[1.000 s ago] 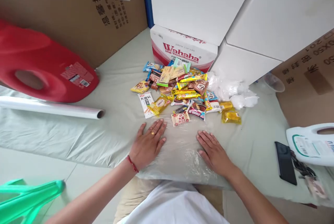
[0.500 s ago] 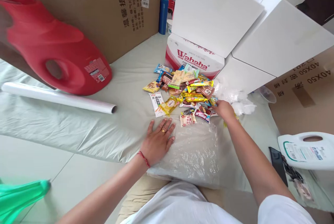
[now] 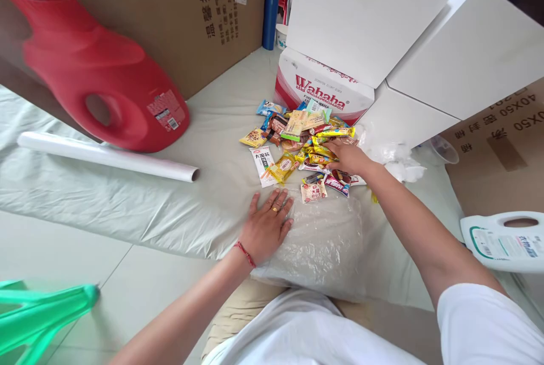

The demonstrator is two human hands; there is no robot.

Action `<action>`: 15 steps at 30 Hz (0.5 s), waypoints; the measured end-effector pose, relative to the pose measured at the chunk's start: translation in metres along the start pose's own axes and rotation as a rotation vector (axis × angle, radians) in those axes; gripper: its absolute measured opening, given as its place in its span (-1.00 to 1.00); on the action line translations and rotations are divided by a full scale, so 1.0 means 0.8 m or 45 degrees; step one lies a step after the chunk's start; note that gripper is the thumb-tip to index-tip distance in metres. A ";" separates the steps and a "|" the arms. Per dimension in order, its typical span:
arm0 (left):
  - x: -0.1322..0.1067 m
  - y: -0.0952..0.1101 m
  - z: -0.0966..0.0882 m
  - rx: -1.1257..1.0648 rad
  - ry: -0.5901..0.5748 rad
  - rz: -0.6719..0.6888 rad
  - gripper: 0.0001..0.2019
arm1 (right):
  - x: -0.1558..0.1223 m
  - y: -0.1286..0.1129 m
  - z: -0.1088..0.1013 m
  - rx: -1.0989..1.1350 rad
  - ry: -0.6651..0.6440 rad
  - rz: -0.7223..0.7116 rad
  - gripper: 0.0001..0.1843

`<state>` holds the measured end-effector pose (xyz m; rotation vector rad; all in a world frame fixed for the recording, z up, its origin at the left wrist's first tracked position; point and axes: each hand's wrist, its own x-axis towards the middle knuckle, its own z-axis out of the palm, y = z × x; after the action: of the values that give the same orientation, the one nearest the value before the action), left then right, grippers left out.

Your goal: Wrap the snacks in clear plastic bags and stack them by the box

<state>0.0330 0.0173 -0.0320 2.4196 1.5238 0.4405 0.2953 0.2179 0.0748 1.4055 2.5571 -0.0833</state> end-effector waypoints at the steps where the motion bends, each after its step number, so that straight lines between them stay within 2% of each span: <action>1: 0.000 0.000 0.000 -0.001 -0.004 -0.001 -0.47 | 0.006 0.000 0.001 -0.038 -0.038 -0.004 -0.29; 5: 0.000 0.000 0.000 0.024 -0.012 -0.001 -0.46 | 0.003 -0.006 0.001 -0.194 -0.056 0.095 -0.45; 9: 0.001 0.001 0.001 0.085 -0.004 -0.005 -0.46 | -0.021 -0.021 -0.006 -0.272 -0.057 0.207 -0.41; 12: 0.001 0.003 0.002 0.107 0.008 -0.004 -0.45 | -0.058 -0.035 -0.020 -0.229 0.000 0.238 -0.42; 15: 0.001 0.003 0.003 0.101 0.014 -0.008 -0.46 | -0.112 -0.061 -0.029 -0.115 0.050 0.221 -0.52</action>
<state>0.0362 0.0167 -0.0329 2.4752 1.5813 0.3999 0.2965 0.1213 0.1144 1.6013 2.4240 0.0877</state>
